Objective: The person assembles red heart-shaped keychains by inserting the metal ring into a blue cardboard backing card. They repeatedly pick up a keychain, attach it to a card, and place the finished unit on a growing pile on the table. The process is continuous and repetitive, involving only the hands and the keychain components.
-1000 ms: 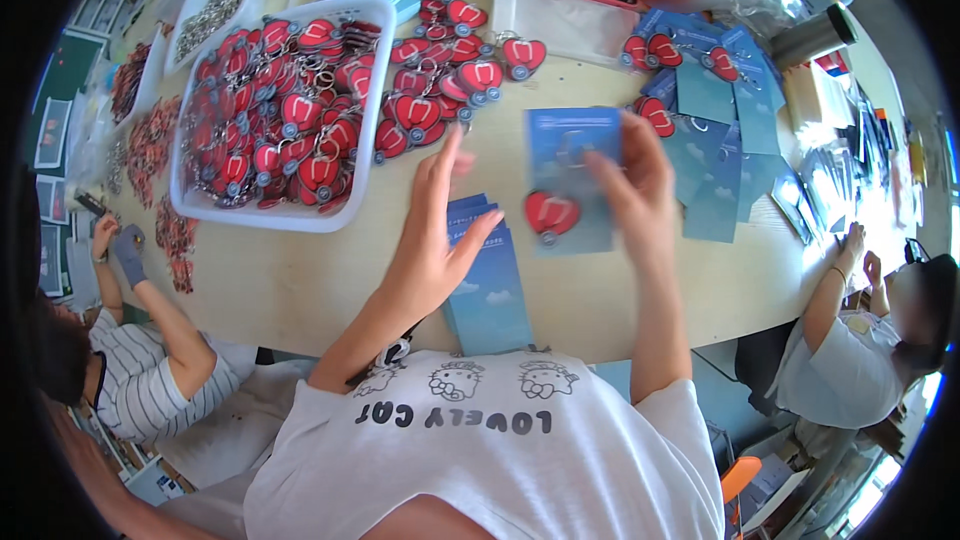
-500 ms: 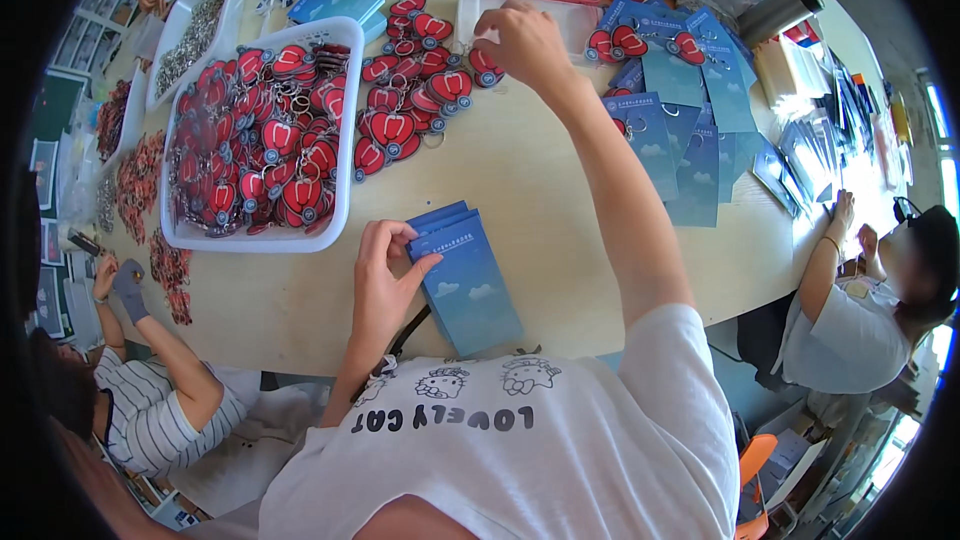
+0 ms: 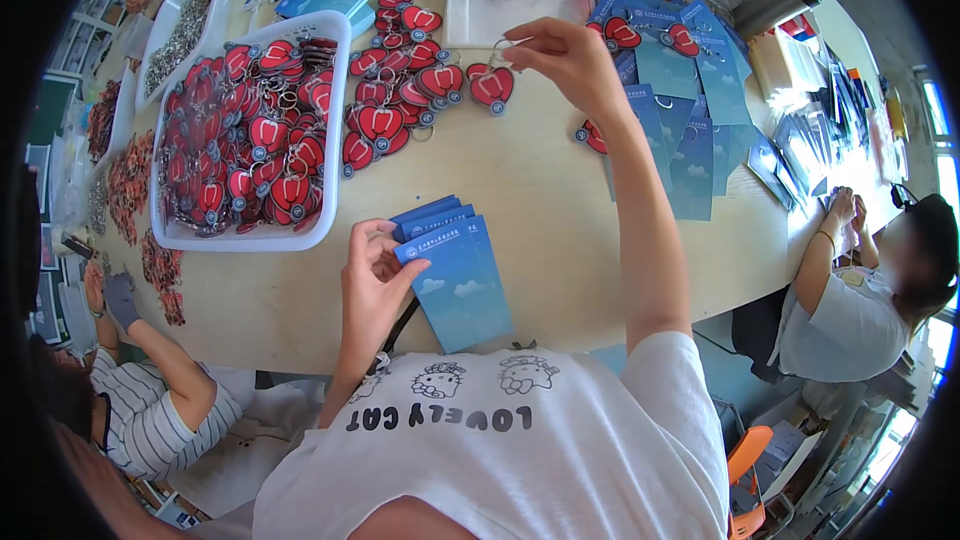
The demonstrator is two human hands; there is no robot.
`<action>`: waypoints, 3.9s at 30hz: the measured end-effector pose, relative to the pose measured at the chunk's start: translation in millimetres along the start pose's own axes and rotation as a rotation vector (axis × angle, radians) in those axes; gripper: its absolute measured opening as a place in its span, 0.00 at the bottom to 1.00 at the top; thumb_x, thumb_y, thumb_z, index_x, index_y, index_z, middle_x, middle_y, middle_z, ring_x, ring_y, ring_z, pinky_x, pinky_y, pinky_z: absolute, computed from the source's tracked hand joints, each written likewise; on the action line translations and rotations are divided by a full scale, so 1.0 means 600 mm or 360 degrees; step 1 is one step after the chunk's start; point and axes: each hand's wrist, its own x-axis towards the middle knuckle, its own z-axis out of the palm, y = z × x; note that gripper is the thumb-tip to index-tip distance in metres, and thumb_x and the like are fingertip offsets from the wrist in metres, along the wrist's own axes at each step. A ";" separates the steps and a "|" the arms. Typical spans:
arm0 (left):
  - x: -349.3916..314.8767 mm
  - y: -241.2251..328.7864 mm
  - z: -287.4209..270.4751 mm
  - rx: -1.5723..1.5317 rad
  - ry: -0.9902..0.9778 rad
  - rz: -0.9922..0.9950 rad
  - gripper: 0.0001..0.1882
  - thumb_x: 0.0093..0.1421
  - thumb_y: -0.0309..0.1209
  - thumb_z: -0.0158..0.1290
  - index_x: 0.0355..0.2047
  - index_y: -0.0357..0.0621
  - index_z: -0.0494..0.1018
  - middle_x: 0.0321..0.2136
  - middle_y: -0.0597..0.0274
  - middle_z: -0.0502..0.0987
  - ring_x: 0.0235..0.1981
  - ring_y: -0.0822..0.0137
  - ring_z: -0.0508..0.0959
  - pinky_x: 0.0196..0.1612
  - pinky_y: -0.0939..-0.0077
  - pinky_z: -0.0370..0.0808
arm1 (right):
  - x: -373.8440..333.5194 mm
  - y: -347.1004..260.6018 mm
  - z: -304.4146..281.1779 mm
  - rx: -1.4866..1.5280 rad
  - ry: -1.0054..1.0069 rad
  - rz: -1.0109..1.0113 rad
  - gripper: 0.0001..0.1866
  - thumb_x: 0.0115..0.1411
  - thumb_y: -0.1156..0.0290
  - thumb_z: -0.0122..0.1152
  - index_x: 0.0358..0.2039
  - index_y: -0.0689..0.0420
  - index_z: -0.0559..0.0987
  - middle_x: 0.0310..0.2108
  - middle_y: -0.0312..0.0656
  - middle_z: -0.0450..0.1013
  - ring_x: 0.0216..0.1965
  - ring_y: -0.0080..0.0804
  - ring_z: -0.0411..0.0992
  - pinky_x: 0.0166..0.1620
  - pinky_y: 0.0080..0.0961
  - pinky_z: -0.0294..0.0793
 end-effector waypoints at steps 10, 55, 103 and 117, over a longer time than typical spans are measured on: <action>-0.003 0.050 0.005 -0.0728 0.0239 0.0230 0.05 0.57 0.18 0.56 0.34 0.33 0.72 0.28 0.65 0.74 0.30 0.78 0.71 0.34 0.85 0.69 | -0.165 -0.054 -0.030 0.0597 -0.0074 -0.0126 0.06 0.51 0.78 0.68 0.28 0.63 0.78 0.28 0.37 0.76 0.31 0.22 0.72 0.38 0.19 0.71; 0.036 0.085 0.056 -0.0618 0.0182 0.0913 0.05 0.65 0.22 0.44 0.40 0.34 0.66 0.36 0.60 0.69 0.37 0.73 0.71 0.38 0.81 0.68 | -0.207 -0.132 0.125 0.1344 0.0049 0.0078 0.08 0.58 0.77 0.62 0.37 0.65 0.75 0.34 0.37 0.75 0.37 0.19 0.71 0.42 0.18 0.71; -0.017 -0.004 -0.014 -0.0268 0.0186 0.0115 0.17 0.53 0.17 0.58 0.43 0.34 0.67 0.32 0.62 0.73 0.32 0.76 0.73 0.35 0.83 0.69 | -0.178 -0.010 0.061 -0.1289 0.0138 -0.0377 0.11 0.50 0.65 0.67 0.30 0.57 0.77 0.33 0.37 0.72 0.38 0.34 0.70 0.41 0.33 0.67; 0.051 0.033 0.013 -0.0640 0.0395 0.0549 0.06 0.65 0.25 0.47 0.42 0.38 0.65 0.30 0.68 0.71 0.31 0.82 0.67 0.35 0.88 0.63 | -0.177 0.001 0.062 -0.0831 0.0245 -0.0342 0.04 0.49 0.79 0.57 0.26 0.60 0.71 0.26 0.44 0.69 0.25 0.39 0.70 0.32 0.32 0.70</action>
